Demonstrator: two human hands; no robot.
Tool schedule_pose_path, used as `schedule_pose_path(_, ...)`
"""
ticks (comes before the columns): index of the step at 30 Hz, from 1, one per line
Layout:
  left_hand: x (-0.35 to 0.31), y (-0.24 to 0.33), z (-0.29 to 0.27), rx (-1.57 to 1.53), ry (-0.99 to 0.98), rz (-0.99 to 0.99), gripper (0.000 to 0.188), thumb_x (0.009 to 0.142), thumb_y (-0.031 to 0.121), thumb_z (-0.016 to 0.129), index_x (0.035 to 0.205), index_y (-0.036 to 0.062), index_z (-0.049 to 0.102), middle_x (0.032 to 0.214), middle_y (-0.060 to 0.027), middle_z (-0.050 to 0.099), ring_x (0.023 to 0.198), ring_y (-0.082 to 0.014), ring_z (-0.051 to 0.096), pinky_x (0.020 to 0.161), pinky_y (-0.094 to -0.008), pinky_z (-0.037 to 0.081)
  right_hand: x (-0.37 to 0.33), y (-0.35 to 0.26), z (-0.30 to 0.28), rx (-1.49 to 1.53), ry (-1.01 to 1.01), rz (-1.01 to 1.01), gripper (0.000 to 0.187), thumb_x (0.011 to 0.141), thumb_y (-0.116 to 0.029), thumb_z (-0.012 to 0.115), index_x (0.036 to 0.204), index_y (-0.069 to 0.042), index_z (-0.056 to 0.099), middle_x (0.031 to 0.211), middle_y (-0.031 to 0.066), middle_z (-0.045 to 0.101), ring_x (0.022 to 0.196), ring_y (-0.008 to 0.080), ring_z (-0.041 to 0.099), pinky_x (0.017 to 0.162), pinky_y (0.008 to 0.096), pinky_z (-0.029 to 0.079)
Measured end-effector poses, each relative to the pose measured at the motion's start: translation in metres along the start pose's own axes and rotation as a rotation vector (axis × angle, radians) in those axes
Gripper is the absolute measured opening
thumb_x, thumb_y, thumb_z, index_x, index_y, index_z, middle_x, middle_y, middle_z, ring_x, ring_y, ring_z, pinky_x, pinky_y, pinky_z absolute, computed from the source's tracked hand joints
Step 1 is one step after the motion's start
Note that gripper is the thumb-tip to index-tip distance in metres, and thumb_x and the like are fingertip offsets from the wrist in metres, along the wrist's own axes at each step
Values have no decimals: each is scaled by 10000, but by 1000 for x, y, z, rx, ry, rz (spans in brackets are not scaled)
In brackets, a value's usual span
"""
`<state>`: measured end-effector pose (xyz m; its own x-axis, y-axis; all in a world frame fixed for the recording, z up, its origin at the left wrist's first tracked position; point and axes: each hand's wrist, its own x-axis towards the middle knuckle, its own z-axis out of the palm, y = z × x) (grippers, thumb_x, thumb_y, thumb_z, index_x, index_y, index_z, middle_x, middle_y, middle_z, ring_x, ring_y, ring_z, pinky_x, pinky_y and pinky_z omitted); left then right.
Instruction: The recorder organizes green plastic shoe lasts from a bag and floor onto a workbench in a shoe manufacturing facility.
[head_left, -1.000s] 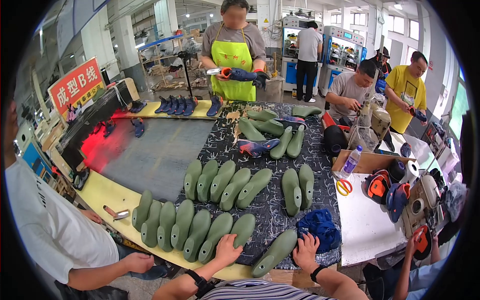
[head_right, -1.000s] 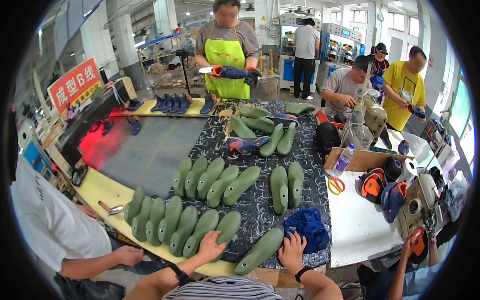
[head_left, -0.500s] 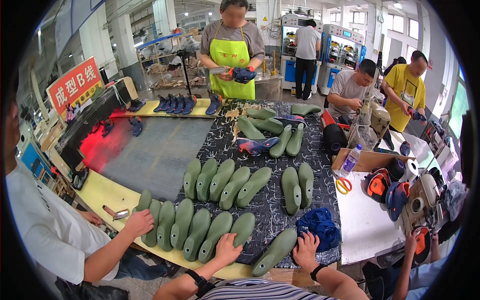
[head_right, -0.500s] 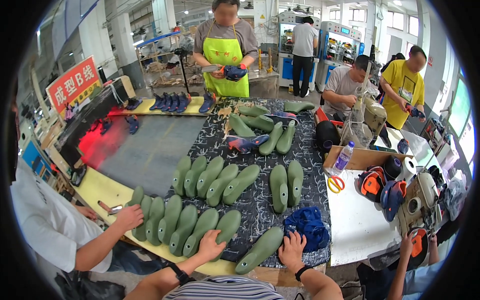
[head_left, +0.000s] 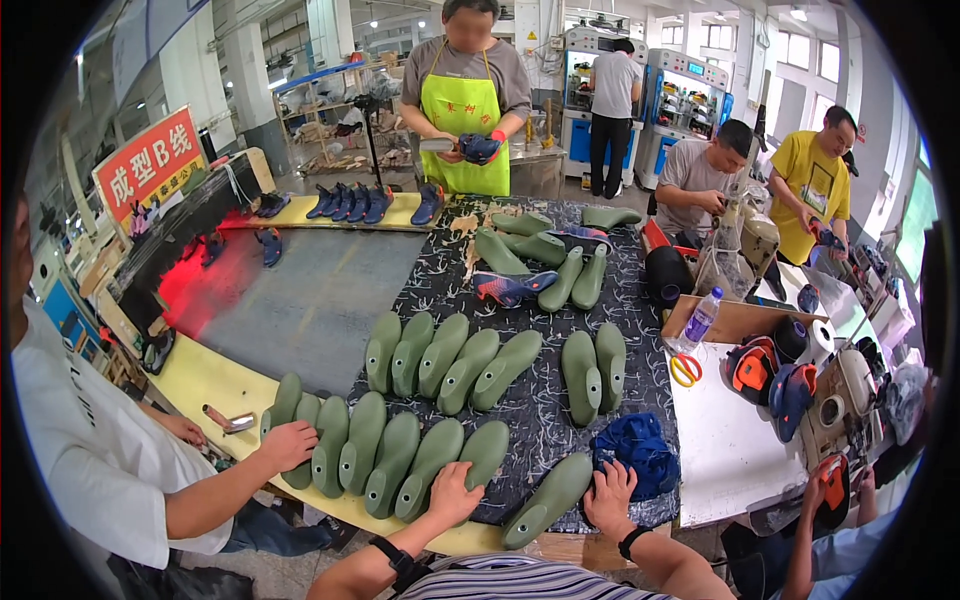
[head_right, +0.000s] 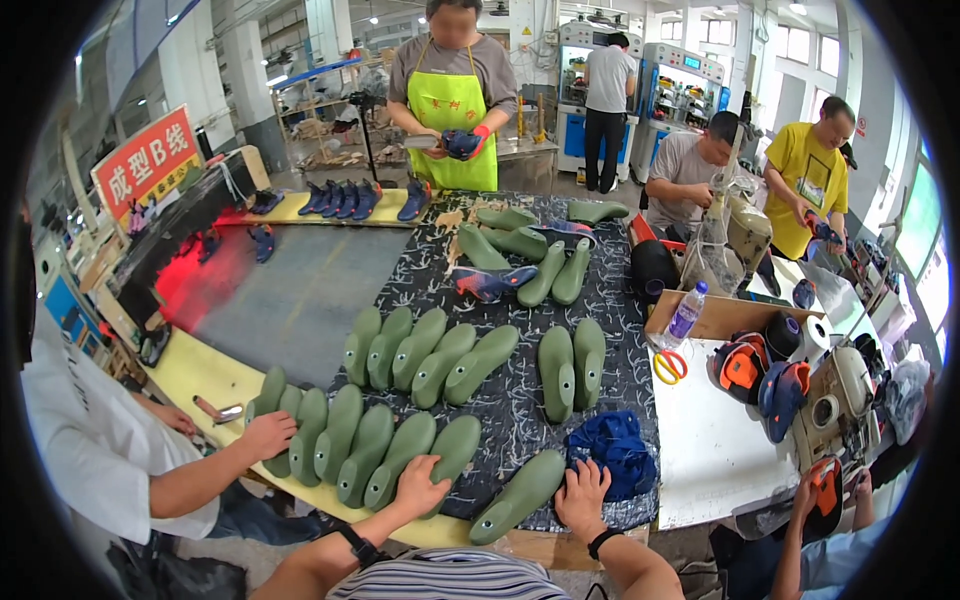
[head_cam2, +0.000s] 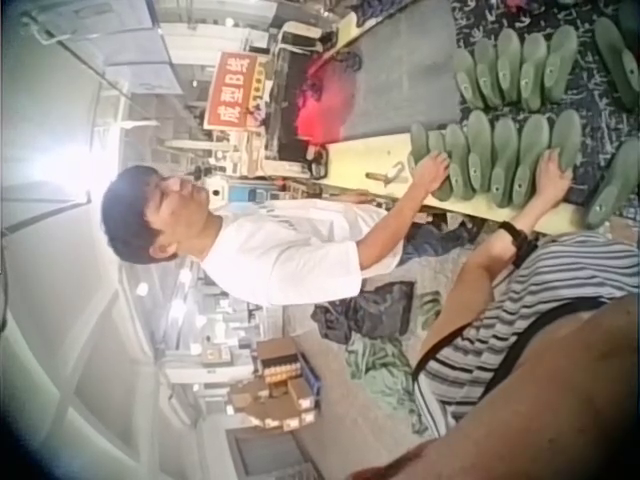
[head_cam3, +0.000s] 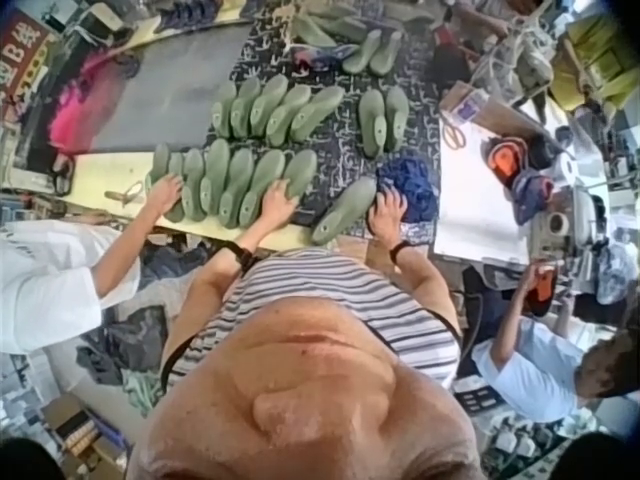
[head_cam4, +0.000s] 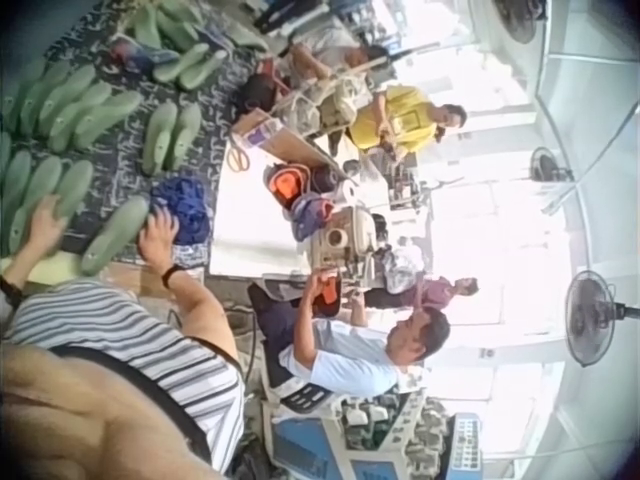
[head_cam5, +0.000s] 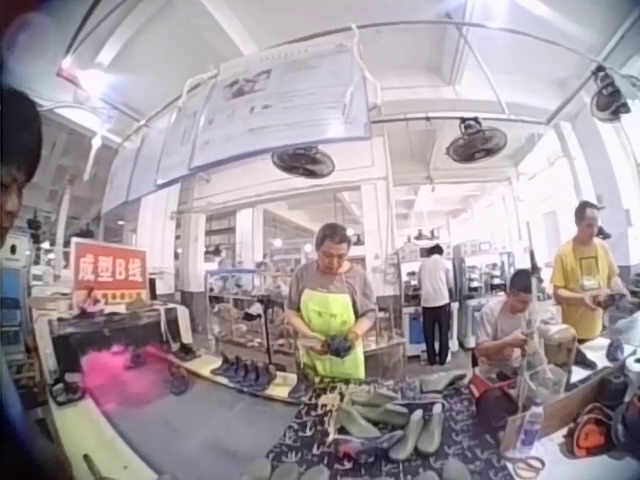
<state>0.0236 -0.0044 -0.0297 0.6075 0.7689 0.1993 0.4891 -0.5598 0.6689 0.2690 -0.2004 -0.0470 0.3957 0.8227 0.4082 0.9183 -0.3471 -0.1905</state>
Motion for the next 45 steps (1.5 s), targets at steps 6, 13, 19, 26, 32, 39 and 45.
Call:
schedule_pose_path(6,-2,2,-1,2,1,-6,457,687,225,644,1068,-8,549,1043,-176,554,982,-362,521,855,-429,425,-2,0,0,1,-11,10,336,685,-160,588,989,-22,557,1144,194,498,1156,365,389,989,557,206)
schedule_pose_path(13,-2,0,1,1,7,-6,456,686,221,646,1069,-7,548,1055,-174,549,994,-362,516,859,-429,422,-1,0,1,9,-8,4,345,682,-154,593,999,-22,558,1144,186,485,1168,355,373,996,548,198)
schedule_pose_path(19,0,3,-1,-34,-22,-52,470,688,223,647,1086,-3,543,1064,-170,548,1010,-357,509,868,-427,416,0,-2,0,8,-10,24,306,704,-146,576,984,-23,562,1155,181,495,1162,353,387,997,549,197)
schedule_pose_path(26,-1,-6,6,12,-16,-34,488,684,221,652,1106,7,535,1083,-167,540,1018,-354,507,867,-429,415,-1,1,4,0,-27,17,319,703,-156,580,995,-27,562,1160,182,490,1166,353,382,1000,549,195)
schedule_pose_path(32,-1,0,1,-1,-14,-44,485,688,231,655,1103,11,532,1077,-167,538,1015,-358,505,868,-433,411,-2,1,4,-5,-54,28,355,695,-178,589,1016,-29,557,1176,186,475,1178,356,370,1004,553,188)
schedule_pose_path(39,-3,-4,4,-4,-33,-68,489,697,246,650,1115,21,531,1098,-160,532,1037,-354,497,881,-431,404,-3,2,8,-18,-48,35,385,663,-175,609,1020,-38,561,1169,178,477,1188,353,358,1011,534,184)
schedule_pose_path(45,-2,-3,4,-7,-30,-54,489,698,244,647,1115,18,529,1095,-160,534,1034,-356,496,882,-428,405,-4,4,6,-3,-28,29,385,657,-173,609,1015,-40,560,1168,179,477,1181,353,366,1010,535,190)
